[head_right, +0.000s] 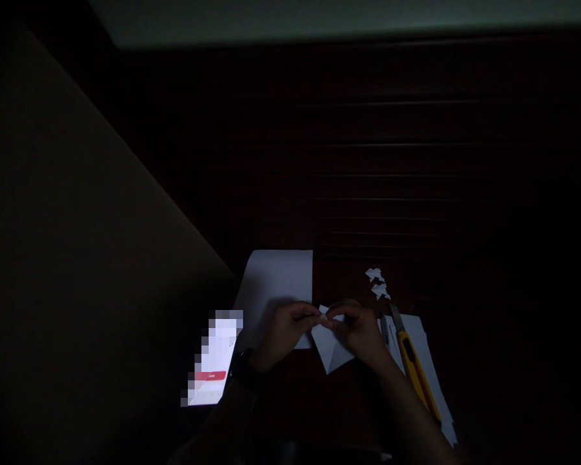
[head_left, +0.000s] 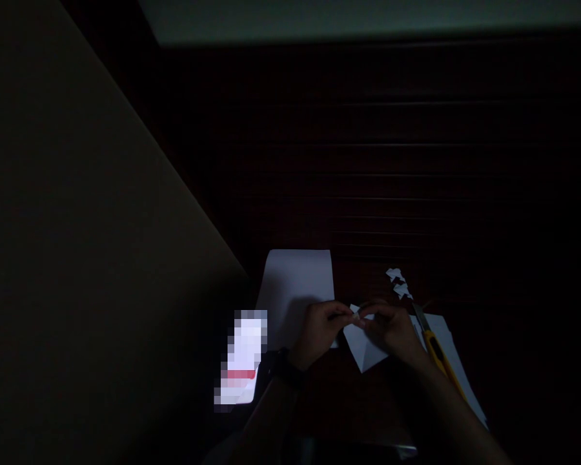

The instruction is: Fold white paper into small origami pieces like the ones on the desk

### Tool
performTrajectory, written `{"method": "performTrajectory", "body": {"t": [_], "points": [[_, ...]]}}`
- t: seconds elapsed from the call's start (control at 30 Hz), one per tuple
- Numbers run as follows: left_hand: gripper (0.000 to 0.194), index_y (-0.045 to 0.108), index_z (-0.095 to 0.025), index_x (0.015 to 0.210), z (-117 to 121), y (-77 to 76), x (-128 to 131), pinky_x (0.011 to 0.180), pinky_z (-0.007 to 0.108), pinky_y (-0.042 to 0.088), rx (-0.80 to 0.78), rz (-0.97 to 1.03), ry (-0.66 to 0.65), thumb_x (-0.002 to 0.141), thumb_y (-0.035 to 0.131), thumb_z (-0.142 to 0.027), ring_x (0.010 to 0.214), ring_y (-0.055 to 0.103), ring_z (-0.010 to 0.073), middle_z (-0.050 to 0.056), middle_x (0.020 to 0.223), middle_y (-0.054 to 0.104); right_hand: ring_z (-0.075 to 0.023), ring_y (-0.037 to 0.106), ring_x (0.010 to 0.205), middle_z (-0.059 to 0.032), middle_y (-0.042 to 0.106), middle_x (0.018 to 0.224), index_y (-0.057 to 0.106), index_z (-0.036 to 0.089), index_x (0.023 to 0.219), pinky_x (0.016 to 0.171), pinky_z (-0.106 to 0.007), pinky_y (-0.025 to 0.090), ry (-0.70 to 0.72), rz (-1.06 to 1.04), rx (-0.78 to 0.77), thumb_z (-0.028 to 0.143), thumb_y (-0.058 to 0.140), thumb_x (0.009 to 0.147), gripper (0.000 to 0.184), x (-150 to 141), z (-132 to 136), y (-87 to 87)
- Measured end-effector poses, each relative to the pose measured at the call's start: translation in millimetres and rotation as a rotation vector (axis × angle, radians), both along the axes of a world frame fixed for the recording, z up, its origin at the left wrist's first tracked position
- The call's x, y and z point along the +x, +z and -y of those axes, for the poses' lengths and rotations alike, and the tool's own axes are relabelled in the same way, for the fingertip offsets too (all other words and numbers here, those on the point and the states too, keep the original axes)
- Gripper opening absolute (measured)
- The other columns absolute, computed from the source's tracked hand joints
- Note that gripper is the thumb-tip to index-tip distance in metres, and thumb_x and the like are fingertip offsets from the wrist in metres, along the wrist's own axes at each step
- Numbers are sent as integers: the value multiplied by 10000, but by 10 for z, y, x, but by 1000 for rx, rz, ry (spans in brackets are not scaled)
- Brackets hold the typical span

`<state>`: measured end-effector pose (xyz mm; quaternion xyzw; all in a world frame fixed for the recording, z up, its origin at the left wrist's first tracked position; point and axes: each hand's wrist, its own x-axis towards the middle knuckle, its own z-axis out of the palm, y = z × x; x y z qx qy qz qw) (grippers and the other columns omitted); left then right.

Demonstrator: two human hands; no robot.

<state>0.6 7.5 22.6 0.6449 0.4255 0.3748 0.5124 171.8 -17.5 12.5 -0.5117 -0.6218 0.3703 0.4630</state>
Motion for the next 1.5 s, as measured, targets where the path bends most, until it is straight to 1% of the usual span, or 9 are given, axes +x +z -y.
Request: {"method": "performTrajectory", "body": {"t": [0.13,0.3,0.47,0.67,0.93,1.1,1.23,1.37,1.5], "points": [[123,683,-148,729,-2,-19,-1,564,212,430,-30,20,2,735,618,-252,649,606,152,38,697,678,-213,610,824,-54,666,851,681,221,755,748,-348,471,6,-5,-5,264,703,698,74,0,3,-4],[141,661,-140,712,23,37,22,564,215,453,-72,64,-17,712,654,-281,661,631,162,51,710,687,-220,606,850,-60,659,855,682,213,689,753,-354,474,20,-33,-29,268,716,682,65,14,0,-19],[154,643,-143,750,50,56,25,589,223,464,-28,58,-18,743,626,-296,694,638,163,54,742,683,-214,601,855,-54,655,853,689,220,701,766,-349,466,30,-21,-22,246,712,687,37,15,6,-1],[152,624,-156,728,51,-23,47,575,223,454,2,19,18,742,625,-307,676,628,158,41,720,670,-214,590,866,-49,647,871,690,231,685,776,-352,457,-18,52,36,211,707,688,27,-1,13,-6],[180,572,-148,684,4,-122,18,539,217,431,-55,94,60,727,638,-310,627,606,145,36,670,648,-217,589,867,-46,631,901,677,231,668,766,-356,460,-70,103,70,210,695,697,40,-36,34,-23],[190,559,-149,695,-7,-161,24,530,211,418,-70,92,78,730,634,-321,627,596,141,35,671,637,-214,587,860,-40,636,886,679,233,694,760,-350,458,-60,132,92,198,687,703,37,-55,48,-1],[188,547,-155,714,7,-132,55,535,209,419,-55,90,122,738,624,-324,650,603,146,30,681,628,-215,585,859,-38,642,872,678,238,713,767,-353,458,-61,121,101,183,679,708,55,-60,45,12],[203,527,-158,721,22,-66,65,506,199,406,-47,96,170,722,640,-327,609,596,136,5,645,599,-222,588,851,-42,644,878,676,242,720,759,-366,462,-74,116,86,211,670,720,32,-65,44,13],[209,522,-161,715,21,-52,57,495,192,390,-65,97,166,717,644,-332,599,594,130,-6,628,592,-227,588,851,-44,646,864,672,241,737,758,-365,462,-75,117,83,238,671,725,13,-70,51,29]]}}
